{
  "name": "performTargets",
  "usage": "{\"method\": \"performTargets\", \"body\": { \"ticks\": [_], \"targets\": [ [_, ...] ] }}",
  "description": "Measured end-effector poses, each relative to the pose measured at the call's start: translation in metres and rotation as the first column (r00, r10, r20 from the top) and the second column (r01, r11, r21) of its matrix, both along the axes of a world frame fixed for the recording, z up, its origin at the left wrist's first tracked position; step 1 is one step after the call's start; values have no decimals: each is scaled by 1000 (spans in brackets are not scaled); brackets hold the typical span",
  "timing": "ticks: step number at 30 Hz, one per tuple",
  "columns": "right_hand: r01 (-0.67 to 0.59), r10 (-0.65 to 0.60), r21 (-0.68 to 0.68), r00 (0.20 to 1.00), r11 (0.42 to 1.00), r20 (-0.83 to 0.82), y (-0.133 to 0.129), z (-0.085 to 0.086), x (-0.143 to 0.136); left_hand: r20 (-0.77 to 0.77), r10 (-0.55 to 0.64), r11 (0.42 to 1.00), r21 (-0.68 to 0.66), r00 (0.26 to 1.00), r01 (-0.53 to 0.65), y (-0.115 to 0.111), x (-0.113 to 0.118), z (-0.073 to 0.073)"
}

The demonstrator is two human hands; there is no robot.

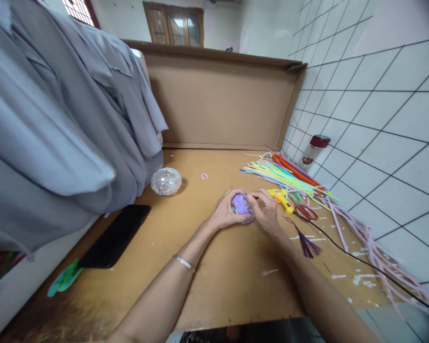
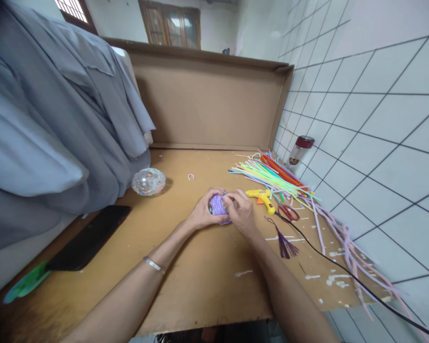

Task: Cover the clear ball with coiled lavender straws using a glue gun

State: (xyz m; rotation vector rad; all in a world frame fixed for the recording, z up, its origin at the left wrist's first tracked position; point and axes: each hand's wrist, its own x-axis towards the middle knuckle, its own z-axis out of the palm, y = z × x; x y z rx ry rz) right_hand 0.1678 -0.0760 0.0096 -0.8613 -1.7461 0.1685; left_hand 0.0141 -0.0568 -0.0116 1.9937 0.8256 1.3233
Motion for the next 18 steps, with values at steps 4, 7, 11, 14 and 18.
{"method": "performTargets", "body": {
  "ticks": [4,7,11,14,18],
  "targets": [
    [7,-8,-25,1000,1000,-21,1,1,0,-4,5,1000,0,1000,-5,0,0,0],
    [3,-3,-15,1000,1000,6,0,1,-1,-4,2,1000,-7,1000,-2,0,0,1],
    [5,-7,31,998,1000,69,0,0,-1,3,-2,1000,-11,1000,2,-1,-1,1],
    [-7,-3,81,993,997,119,0,-1,0,12,3,1000,-18,1000,-3,-1,0,0],
    [-5,-13,112,987,994,157,0,-1,0,18,43,997,-62,999,-42,-2,1,-2]
  ]
}}
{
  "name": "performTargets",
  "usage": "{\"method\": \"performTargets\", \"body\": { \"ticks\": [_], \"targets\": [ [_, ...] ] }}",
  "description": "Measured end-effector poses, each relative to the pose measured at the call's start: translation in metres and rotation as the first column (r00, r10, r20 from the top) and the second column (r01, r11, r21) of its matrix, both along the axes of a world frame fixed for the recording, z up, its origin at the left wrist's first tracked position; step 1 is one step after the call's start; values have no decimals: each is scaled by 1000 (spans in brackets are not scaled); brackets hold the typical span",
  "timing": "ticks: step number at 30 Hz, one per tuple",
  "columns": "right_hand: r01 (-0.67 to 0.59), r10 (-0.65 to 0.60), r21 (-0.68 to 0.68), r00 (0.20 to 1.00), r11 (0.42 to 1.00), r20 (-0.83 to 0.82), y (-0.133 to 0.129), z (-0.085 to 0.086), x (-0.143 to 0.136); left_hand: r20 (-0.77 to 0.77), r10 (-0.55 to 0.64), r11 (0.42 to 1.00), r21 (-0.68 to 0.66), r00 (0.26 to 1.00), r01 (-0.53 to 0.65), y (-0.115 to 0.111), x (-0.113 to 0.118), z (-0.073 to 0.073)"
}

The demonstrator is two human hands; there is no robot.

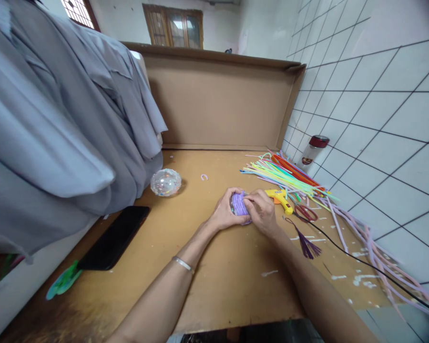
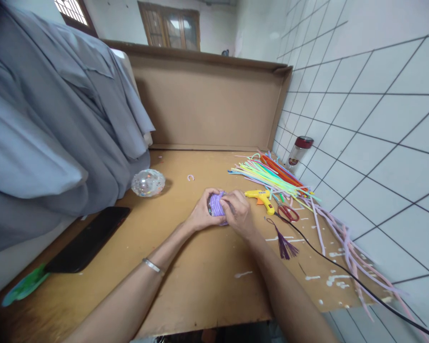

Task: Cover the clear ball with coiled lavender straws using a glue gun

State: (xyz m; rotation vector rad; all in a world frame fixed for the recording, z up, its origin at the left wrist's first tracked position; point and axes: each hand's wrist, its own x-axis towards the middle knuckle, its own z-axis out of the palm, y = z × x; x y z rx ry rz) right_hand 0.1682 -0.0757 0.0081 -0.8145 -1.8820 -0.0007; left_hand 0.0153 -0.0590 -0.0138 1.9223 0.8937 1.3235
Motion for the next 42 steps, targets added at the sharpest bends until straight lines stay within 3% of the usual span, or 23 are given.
{"method": "performTargets", "body": {
  "ticks": [25,33,42],
  "targets": [
    [12,-15,-53,998,999,-60,0,1,-1,-46,-24,998,53,999,27,1,-1,4],
    [12,-12,-2,1000,1000,-28,1,-3,-1,-42,-28,995,90,999,32,2,-1,2],
    [109,-116,75,989,991,94,2,-5,1,-51,-24,996,89,998,29,1,1,3]
  ]
}}
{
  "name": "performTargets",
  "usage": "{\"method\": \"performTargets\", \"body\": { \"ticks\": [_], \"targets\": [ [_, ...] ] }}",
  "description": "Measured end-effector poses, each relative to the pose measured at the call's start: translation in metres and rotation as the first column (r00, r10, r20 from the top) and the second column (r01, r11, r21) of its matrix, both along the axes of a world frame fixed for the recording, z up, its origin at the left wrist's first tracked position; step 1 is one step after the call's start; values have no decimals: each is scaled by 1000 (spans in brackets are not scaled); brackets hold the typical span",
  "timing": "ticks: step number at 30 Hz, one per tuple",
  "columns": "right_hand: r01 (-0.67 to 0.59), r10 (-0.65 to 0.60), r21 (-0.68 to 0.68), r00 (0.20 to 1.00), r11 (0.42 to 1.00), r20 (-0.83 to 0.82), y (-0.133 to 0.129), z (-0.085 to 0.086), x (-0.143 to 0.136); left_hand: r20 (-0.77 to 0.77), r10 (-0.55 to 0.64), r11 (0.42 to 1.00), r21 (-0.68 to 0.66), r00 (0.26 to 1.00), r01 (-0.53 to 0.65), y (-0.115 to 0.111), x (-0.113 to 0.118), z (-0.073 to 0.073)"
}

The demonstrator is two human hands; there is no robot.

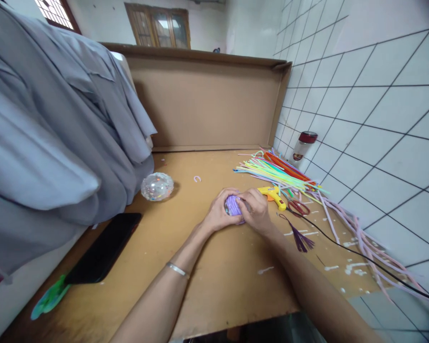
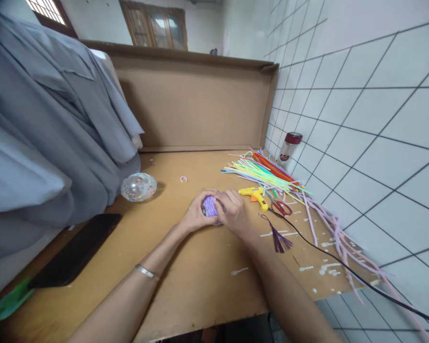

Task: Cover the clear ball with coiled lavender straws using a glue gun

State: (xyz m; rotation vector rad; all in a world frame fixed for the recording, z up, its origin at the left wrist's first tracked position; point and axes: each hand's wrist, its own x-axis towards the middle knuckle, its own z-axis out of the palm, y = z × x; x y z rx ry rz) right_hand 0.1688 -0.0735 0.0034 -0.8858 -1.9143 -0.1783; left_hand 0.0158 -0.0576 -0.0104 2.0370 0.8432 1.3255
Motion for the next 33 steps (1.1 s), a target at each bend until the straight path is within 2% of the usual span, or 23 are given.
{"method": "performTargets", "body": {
  "ticks": [4,12,33],
  "targets": [
    [24,-26,29,998,999,64,-1,4,2,11,-23,1000,13,1000,22,0,1,0],
    [12,-12,7,996,1000,89,3,8,9,26,-28,999,17,999,28,0,0,2],
    [7,-8,46,1000,999,24,3,7,5,18,-47,998,40,999,47,0,0,2]
  ]
}}
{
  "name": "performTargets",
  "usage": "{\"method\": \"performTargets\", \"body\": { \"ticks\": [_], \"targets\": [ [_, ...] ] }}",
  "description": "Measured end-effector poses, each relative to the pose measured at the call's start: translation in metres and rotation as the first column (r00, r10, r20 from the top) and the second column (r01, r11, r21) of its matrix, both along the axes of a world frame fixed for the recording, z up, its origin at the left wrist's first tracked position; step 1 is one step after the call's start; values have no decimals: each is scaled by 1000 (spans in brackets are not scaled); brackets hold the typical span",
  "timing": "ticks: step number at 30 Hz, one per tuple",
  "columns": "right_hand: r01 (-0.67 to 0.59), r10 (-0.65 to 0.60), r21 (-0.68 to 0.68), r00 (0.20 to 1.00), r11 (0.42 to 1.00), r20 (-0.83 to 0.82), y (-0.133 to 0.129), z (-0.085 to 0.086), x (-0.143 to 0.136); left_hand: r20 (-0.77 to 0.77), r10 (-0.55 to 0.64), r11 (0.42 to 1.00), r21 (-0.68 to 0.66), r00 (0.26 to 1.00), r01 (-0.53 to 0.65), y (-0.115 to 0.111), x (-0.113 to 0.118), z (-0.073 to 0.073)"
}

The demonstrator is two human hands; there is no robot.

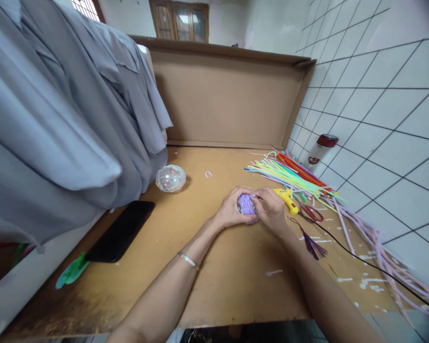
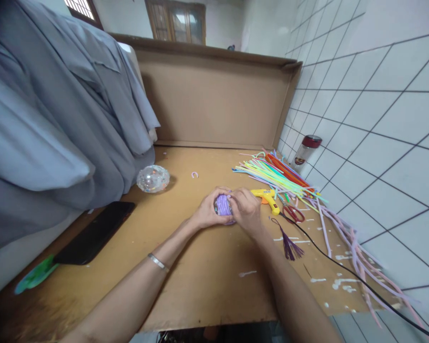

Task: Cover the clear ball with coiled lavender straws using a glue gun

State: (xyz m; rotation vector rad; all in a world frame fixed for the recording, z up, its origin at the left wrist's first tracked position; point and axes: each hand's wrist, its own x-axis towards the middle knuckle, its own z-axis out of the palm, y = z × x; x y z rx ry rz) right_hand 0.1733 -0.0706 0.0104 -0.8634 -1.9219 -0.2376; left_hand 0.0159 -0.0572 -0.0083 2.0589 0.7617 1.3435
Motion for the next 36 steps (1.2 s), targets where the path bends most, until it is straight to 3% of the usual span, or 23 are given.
{"method": "performTargets", "body": {
  "ticks": [9,11,13,15,17,19,20,22,25,31,33,36],
  "targets": [
    [15,-15,-31,1000,999,-7,0,0,-1,29,9,999,-39,1000,-8,1,-1,-3],
    [83,-83,-49,996,995,-14,2,-1,2,42,17,998,-59,999,-15,1,-2,-4],
    [226,-225,-86,974,970,13,5,-1,8,63,27,997,-78,998,-22,2,-2,-6],
    [450,-437,-155,892,879,113,9,-2,16,95,36,994,-107,995,-26,3,-2,-8],
    [688,-634,-220,724,692,271,13,-2,25,141,54,987,-158,989,-32,5,-3,-10],
    [836,-721,-267,549,480,424,15,-4,33,202,91,972,-230,975,-43,8,-6,-12],
    [870,-724,-293,493,397,482,16,-5,37,230,116,962,-268,966,-52,10,-7,-13],
    [891,-701,-353,445,284,558,18,-7,44,266,166,943,-324,950,-74,13,-10,-13],
    [878,-674,-430,449,209,587,22,-11,50,301,200,928,-364,932,-81,15,-14,-13],
    [793,-734,-573,514,209,444,26,-6,56,311,186,927,-371,932,-62,15,-14,-13],
    [767,-771,-585,533,265,349,26,-2,55,305,183,928,-367,935,-62,16,-14,-14],
    [736,-792,-512,589,443,162,24,3,49,292,171,934,-352,941,-60,17,-14,-15]
  ]
}}
